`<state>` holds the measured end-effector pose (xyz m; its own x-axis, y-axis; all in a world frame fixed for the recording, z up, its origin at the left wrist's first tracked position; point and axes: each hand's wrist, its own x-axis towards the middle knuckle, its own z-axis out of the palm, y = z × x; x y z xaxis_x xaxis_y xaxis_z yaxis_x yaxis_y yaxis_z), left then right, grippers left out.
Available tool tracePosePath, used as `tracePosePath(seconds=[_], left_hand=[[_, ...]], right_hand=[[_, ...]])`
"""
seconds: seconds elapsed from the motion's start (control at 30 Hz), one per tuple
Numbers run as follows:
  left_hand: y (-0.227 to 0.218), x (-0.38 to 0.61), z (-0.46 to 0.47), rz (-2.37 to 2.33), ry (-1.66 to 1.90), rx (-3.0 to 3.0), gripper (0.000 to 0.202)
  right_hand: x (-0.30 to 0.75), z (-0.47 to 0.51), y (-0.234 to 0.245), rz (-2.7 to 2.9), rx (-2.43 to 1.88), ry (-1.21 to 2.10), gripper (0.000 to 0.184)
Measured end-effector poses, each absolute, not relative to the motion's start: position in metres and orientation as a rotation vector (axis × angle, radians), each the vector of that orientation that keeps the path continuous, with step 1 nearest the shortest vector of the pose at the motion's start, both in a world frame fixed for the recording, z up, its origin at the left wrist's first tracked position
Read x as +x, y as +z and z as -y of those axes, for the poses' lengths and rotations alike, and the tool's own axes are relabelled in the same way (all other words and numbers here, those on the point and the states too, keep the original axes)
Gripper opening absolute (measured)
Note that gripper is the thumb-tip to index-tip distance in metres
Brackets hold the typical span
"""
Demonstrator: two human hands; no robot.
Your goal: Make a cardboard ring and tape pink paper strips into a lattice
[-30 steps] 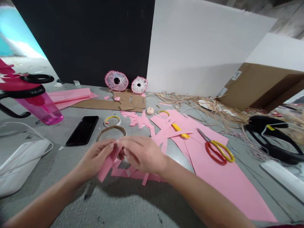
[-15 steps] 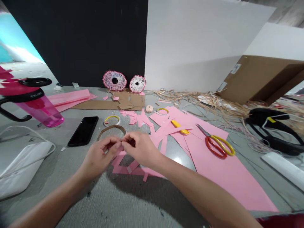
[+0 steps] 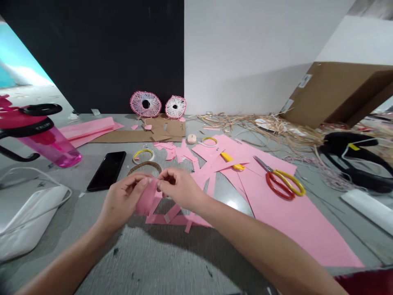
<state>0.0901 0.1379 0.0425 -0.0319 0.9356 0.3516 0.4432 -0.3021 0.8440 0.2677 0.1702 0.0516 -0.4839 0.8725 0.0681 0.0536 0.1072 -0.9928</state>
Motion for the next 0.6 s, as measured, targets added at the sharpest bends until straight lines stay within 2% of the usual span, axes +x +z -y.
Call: tracePosePath(seconds=[0.23, 0.47, 0.6], left_hand=[[0.043, 0.079, -0.148, -1.587, 1.361, 1.565, 0.026], [0.022, 0.076, -0.155, -1.577, 1.007, 1.96, 0.025], [0.014, 0.075, -0.154, -1.589, 0.951, 2.268, 0.028]], right_hand=[[0.28, -0.194, 0.048, 1.388, -0.919, 1.461, 0.009], [0.294, -0.215, 0.044, 1.272, -0.916, 1.449, 0.016], [0.297, -0.218, 0.043, 1.265, -0.927, 1.444, 0.015]])
